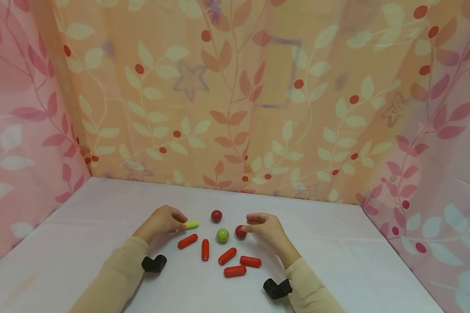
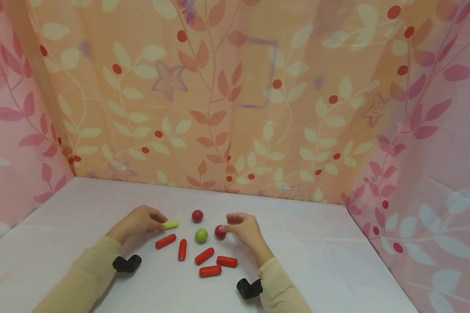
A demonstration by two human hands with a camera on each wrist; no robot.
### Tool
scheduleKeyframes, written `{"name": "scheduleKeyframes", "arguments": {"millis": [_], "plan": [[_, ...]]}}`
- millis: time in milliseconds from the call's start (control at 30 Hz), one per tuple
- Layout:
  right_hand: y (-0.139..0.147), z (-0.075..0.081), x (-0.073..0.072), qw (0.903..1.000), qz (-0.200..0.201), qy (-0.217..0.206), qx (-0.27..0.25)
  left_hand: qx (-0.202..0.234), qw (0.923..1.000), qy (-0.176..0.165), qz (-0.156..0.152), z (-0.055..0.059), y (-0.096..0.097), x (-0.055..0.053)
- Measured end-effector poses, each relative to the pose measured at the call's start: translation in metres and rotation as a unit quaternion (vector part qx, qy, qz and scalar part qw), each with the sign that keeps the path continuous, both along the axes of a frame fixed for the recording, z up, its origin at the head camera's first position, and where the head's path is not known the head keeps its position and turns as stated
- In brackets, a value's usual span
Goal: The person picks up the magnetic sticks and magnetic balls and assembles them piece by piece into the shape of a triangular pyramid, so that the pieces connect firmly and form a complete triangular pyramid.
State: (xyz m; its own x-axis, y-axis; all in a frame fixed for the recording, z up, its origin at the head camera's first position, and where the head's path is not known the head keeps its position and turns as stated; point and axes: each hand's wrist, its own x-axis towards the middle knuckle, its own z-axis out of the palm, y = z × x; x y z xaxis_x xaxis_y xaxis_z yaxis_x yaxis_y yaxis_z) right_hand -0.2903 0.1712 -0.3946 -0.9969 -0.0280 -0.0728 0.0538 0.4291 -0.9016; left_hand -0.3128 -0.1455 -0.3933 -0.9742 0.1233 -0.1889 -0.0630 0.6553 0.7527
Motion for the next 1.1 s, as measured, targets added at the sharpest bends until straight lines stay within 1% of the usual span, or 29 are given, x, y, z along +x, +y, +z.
{"name": "scheduleKeyframes", "arguments": {"millis": [133,233,367,500,700,900,1033,1100], "plan": [[-0.003,-0.001,-0.001,0.9997,-0.008,-0.021,-0.005,-0.004,0.9999,0.009,0.003,-0.001,0.000,0.002],[-0.004,-0.002,-0.001,0.9996,-0.005,-0.027,-0.006,-0.006,0.9999,0.011,0.007,0.000,0.001,0.004],[-0.003,-0.003,-0.002,0.9997,0.008,-0.025,0.005,-0.005,0.9998,0.015,0.009,0.000,0.005,0.005],[0.000,-0.006,-0.001,0.9994,0.021,-0.024,0.015,-0.007,0.9997,0.023,0.004,-0.001,0.008,0.003],[0.004,-0.011,0.000,0.9986,0.042,-0.030,0.014,-0.014,0.9996,0.021,0.012,-0.005,0.011,0.002],[0.006,-0.012,0.002,0.9979,0.056,-0.030,0.009,0.009,0.9998,0.014,0.013,-0.006,0.007,0.001],[0.006,-0.012,-0.001,0.9972,0.070,-0.024,0.013,0.025,0.9995,0.014,0.011,-0.005,0.005,0.002],[0.005,-0.013,-0.003,0.9968,0.075,-0.023,0.015,0.040,0.9991,0.010,0.010,-0.005,0.004,0.002]]}}
